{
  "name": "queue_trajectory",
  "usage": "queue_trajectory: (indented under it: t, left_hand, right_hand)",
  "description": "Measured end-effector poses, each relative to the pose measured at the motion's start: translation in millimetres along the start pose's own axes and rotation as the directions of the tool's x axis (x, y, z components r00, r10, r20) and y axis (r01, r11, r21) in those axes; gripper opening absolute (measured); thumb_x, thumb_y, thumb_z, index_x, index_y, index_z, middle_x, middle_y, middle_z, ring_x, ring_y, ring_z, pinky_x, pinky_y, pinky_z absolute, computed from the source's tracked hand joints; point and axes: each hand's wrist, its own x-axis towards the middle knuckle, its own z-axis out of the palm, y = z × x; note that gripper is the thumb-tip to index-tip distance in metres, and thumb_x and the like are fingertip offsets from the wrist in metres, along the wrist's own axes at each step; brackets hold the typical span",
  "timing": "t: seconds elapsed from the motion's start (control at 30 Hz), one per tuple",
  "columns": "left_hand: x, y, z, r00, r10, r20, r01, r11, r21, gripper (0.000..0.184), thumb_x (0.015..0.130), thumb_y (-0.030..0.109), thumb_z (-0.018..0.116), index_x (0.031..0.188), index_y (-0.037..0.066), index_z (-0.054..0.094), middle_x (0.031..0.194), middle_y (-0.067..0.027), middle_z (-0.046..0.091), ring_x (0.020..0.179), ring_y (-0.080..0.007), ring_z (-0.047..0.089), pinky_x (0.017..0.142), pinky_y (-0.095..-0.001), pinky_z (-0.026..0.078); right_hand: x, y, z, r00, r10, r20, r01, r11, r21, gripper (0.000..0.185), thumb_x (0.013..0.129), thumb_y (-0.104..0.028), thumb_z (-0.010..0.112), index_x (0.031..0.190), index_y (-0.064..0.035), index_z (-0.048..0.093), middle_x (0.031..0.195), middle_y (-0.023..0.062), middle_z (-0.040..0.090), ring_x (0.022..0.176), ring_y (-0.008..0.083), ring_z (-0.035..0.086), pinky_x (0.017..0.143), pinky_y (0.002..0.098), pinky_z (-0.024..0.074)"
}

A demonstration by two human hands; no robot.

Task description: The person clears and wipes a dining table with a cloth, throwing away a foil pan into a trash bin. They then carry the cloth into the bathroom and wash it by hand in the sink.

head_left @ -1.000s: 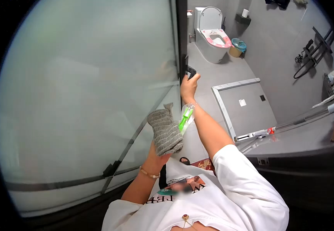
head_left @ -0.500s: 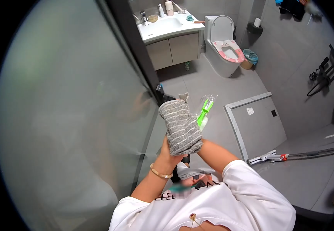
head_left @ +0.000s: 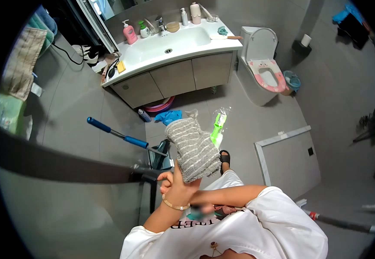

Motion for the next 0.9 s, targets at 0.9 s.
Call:
queue_trajectory:
  t: [0.9]
  left_hand:
    - [388.5, -116.0, -100.8, 0.990, -0.014, -0.139, -0.110, 0.535, -0.837, 0.029, 0.091, 0.024, 0.049, 0.115, 0.007, 0.051, 0.107, -0.0094, 0.058, 0.092, -0.0212, 0.058, 0.078, -0.0352, 0.049]
  right_hand:
    - [319.5, -361.9, -127.8, 0.754, -0.636, -0.167, 0.447, 0.682, -0.578, 0.017, 0.089, -0.011, 0.045, 0.104, -0.0037, 0.045, 0.082, 0.0078, 0.056, 0.060, 0.0112, 0.054, 0.044, 0.0223, 0.0405]
